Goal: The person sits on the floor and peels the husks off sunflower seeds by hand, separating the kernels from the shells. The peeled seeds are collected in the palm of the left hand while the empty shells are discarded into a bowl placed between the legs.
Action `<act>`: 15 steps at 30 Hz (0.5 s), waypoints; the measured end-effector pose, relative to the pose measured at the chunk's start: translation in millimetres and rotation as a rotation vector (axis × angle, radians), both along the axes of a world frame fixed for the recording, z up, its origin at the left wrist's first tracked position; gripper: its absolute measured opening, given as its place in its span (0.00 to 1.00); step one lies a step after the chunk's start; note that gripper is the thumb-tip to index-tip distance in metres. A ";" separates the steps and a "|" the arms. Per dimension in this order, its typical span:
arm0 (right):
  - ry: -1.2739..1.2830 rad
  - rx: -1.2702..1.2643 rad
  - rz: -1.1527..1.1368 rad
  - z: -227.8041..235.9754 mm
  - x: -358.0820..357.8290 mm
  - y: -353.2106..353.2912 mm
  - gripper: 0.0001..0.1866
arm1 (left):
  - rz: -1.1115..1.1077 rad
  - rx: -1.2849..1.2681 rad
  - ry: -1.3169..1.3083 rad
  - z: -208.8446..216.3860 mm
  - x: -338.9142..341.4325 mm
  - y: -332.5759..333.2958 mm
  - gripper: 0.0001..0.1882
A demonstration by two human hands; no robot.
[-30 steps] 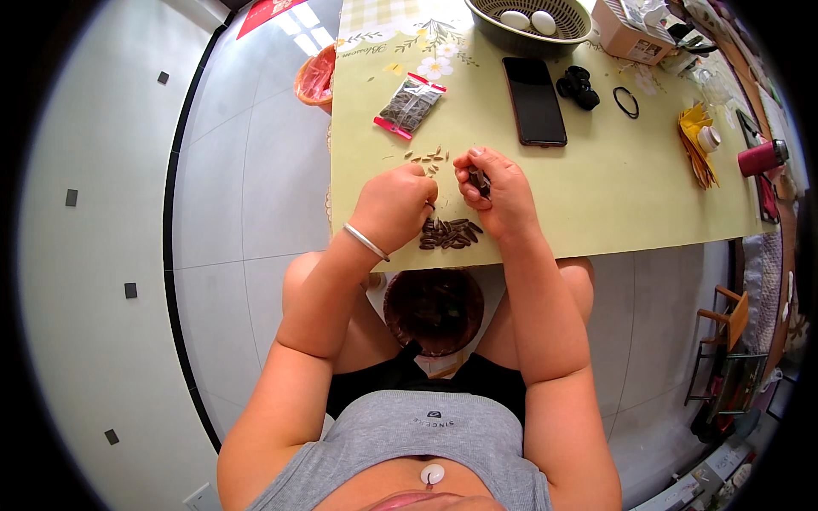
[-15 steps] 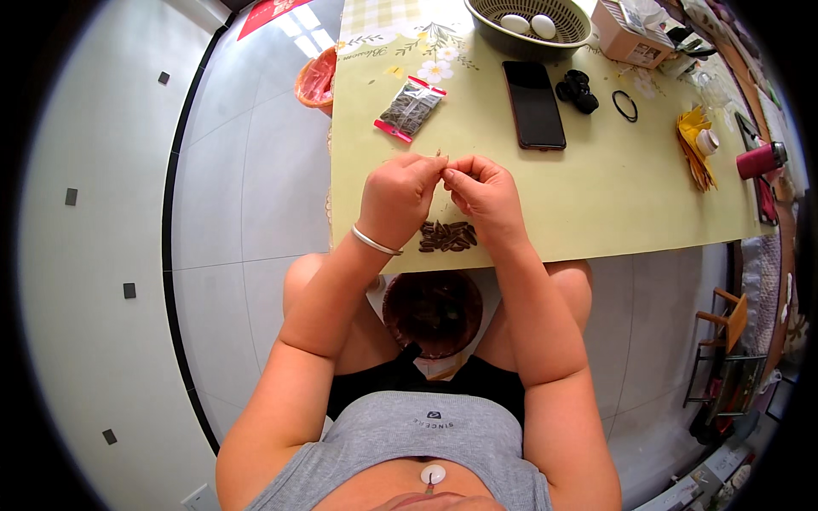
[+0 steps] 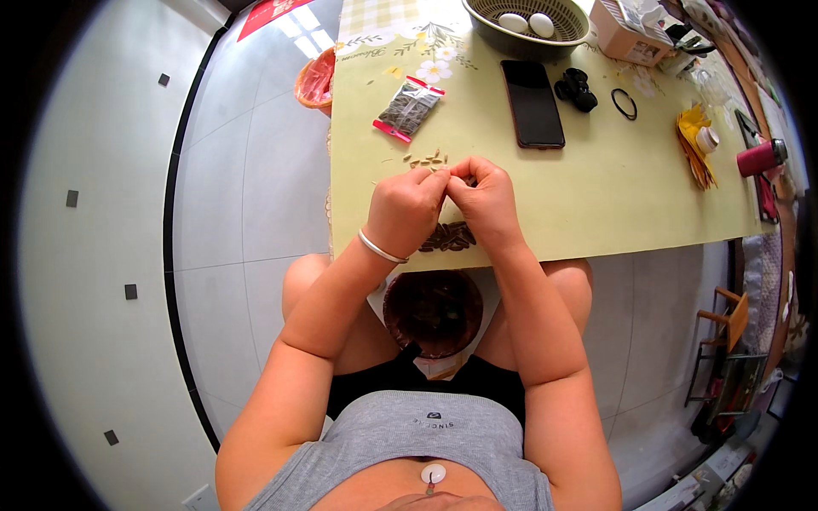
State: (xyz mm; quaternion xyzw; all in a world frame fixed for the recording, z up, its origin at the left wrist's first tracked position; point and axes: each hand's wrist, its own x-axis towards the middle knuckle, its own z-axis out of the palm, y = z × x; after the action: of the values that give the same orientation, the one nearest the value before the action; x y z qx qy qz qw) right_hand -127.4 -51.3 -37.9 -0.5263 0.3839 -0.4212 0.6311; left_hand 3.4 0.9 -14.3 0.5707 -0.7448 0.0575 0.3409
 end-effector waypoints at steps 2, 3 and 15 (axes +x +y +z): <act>0.001 -0.012 -0.001 2.4 0.1 0.1 0.04 | -0.001 -0.011 0.041 1.0 -1.7 0.3 0.11; -0.026 0.010 0.007 2.3 -0.3 -0.4 0.03 | -0.002 -0.016 0.061 1.9 -2.2 0.4 0.11; -0.362 0.381 0.199 9.0 -15.2 -12.9 0.03 | -0.173 0.532 1.313 5.9 13.0 -6.5 0.09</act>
State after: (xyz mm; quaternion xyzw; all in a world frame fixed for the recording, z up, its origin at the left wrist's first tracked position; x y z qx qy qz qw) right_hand -142.6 -64.2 -28.8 -0.3493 0.2837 -0.3645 0.8152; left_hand 16.4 -5.6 -8.4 0.4900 -0.4173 -0.5089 0.5716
